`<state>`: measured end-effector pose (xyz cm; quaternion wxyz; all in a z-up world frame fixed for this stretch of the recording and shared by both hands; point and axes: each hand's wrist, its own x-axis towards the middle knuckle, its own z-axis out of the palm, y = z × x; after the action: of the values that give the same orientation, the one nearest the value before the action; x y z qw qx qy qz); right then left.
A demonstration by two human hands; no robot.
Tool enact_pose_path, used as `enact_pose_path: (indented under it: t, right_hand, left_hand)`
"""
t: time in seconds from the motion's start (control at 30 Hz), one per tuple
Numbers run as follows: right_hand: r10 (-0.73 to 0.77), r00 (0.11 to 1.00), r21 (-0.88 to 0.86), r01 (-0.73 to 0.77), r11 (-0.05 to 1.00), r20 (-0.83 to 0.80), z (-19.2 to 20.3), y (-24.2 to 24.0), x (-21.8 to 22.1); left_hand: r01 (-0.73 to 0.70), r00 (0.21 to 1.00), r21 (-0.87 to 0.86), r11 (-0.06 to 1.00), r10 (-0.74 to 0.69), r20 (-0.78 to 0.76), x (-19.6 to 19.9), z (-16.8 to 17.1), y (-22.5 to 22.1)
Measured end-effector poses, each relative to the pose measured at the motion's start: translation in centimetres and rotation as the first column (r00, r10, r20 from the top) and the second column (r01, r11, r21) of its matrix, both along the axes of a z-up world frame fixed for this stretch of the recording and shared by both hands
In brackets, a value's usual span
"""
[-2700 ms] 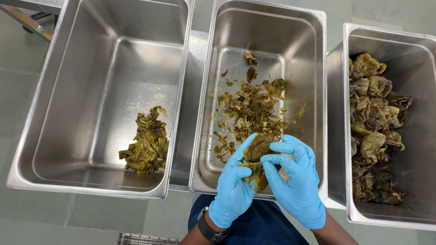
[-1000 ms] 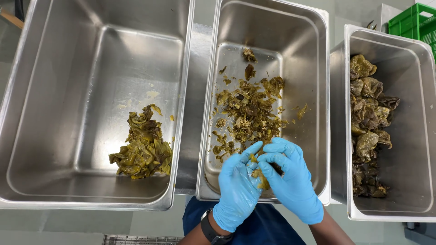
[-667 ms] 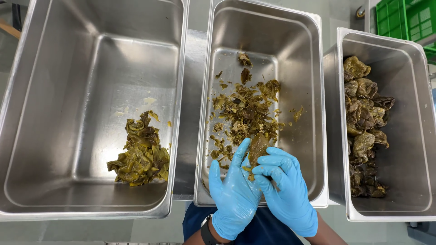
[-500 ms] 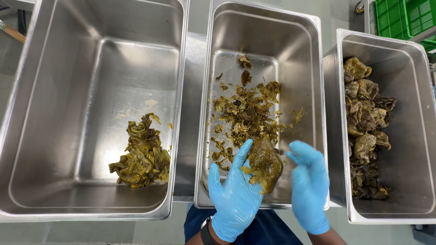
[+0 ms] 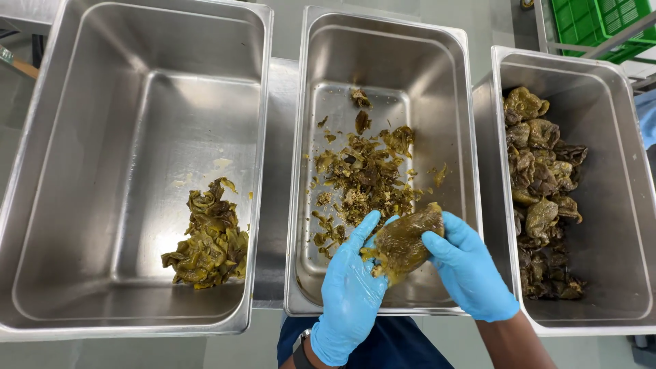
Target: The person picks up green vegetable pieces from a middle stainless steel tray, separates them by hand, and places them into the left tray. The person repeats this process for several pieces, handling them one at a time.
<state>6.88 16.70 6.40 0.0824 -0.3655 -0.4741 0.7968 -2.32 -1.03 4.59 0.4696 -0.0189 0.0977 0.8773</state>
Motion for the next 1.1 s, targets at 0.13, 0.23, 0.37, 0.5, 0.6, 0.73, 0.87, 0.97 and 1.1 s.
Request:
enact_pose_path:
  t: [0.13,0.23,0.37,0.5,0.6,0.73,0.87,0.97,1.1]
  right_hand:
    - [0.087,0.996,0.177,-0.082,0.981,-0.019,1.4,-0.2,1.1]
    - [0.155,0.987,0.176,-0.147,0.973,-0.032,3.0,-1.1,1.3]
    - [0.233,0.972,0.085,-0.233,0.969,0.015,3.4,-2.1,0.6]
    - [0.281,0.946,0.27,-0.316,0.909,0.161,1.8,-2.4,-0.2]
    - [0.257,0.923,0.478,-0.369,0.797,0.285,1.5,-2.3,0.3]
    - [0.109,0.898,0.852,-0.439,0.286,0.426,4.9,-3.8,-0.3]
    - [0.337,0.877,0.929,-0.369,0.017,0.342,4.9,-5.1,0.4]
    - [0.505,0.8,0.94,-0.332,-0.078,0.324,4.2,-5.8,-0.1]
    - [0.505,0.795,0.941,-0.309,-0.141,0.337,3.8,-6.0,-0.5]
  left_hand:
    - [-0.021,0.998,-0.082,0.996,0.027,0.065,0.2,-1.4,0.4]
    - [0.006,0.99,0.002,1.0,-0.006,0.139,0.2,-1.7,0.5]
    - [0.064,0.966,0.306,0.95,-0.136,0.22,0.6,-1.7,0.4]
    - [0.098,0.963,0.393,0.914,-0.186,0.193,0.4,-0.3,-0.7]
    - [0.053,0.956,0.299,0.953,-0.135,0.26,0.8,-0.4,-0.8]
    - [0.056,0.943,0.282,0.958,-0.144,0.3,1.9,-2.1,-0.2]
    - [0.074,0.964,0.286,0.955,-0.142,0.225,3.4,-4.7,0.2]
    - [0.068,0.996,0.07,0.995,-0.072,0.057,3.5,-4.5,-0.1]
    - [0.093,0.989,0.199,0.976,-0.114,0.099,4.2,-6.3,-0.1]
